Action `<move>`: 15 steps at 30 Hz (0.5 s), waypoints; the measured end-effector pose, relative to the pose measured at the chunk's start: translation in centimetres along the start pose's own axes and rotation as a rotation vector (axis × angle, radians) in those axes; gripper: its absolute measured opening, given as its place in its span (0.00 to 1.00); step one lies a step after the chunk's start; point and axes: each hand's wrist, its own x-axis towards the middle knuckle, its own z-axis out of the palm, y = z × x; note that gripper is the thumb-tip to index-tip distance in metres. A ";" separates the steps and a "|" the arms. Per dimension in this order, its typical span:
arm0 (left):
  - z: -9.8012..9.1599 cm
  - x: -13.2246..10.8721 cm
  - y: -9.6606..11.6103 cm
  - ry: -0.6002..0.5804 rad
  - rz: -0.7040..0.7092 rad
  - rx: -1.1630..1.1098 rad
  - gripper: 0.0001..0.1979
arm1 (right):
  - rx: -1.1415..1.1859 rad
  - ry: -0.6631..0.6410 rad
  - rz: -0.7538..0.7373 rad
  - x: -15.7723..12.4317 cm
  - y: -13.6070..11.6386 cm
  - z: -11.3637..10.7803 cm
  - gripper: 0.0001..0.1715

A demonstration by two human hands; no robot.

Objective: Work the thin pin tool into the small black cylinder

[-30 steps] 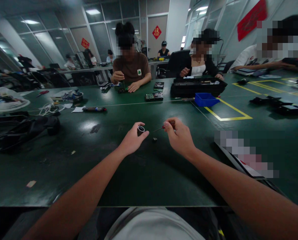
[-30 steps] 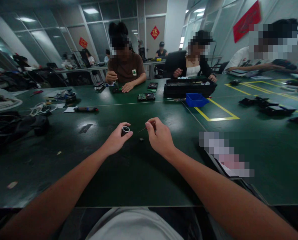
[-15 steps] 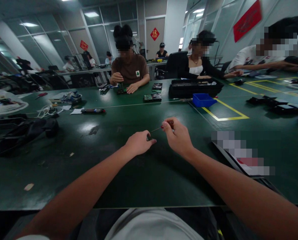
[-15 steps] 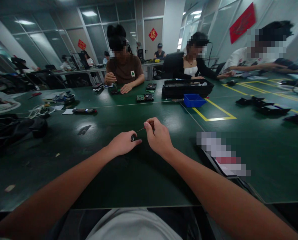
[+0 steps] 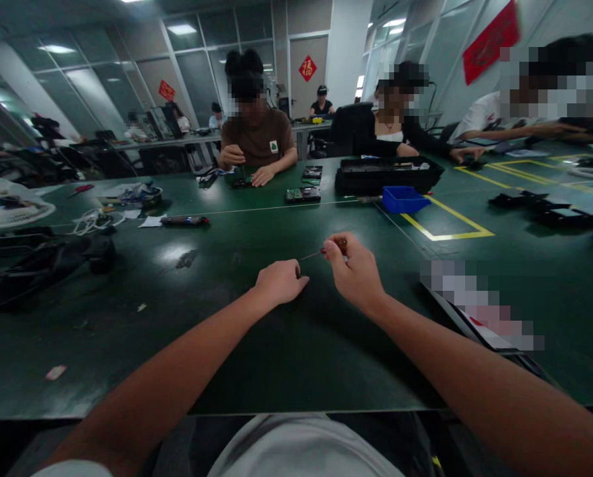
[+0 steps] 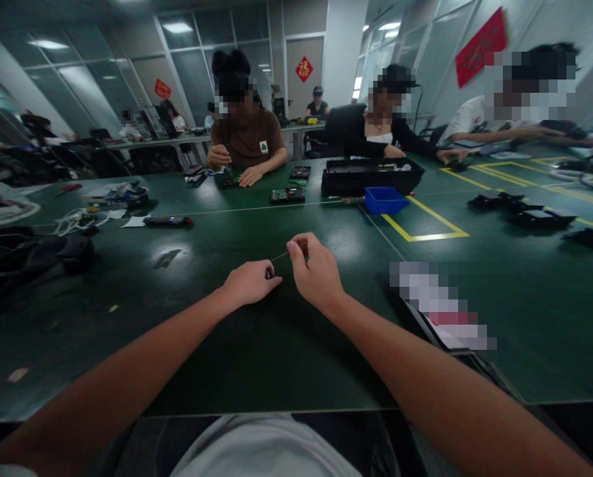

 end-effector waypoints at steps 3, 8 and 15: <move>-0.5 0.2 -0.7 -0.013 -0.007 -0.081 0.14 | 0.006 0.010 -0.002 0.0 0.0 0.0 0.12; -2.3 0.0 -3.3 0.068 -0.037 -0.224 0.13 | 0.002 -0.013 0.003 0.1 -0.2 -0.2 0.12; -5.8 -1.3 -8.7 0.219 -0.212 -0.460 0.12 | 0.017 -0.046 0.040 0.0 0.1 0.0 0.14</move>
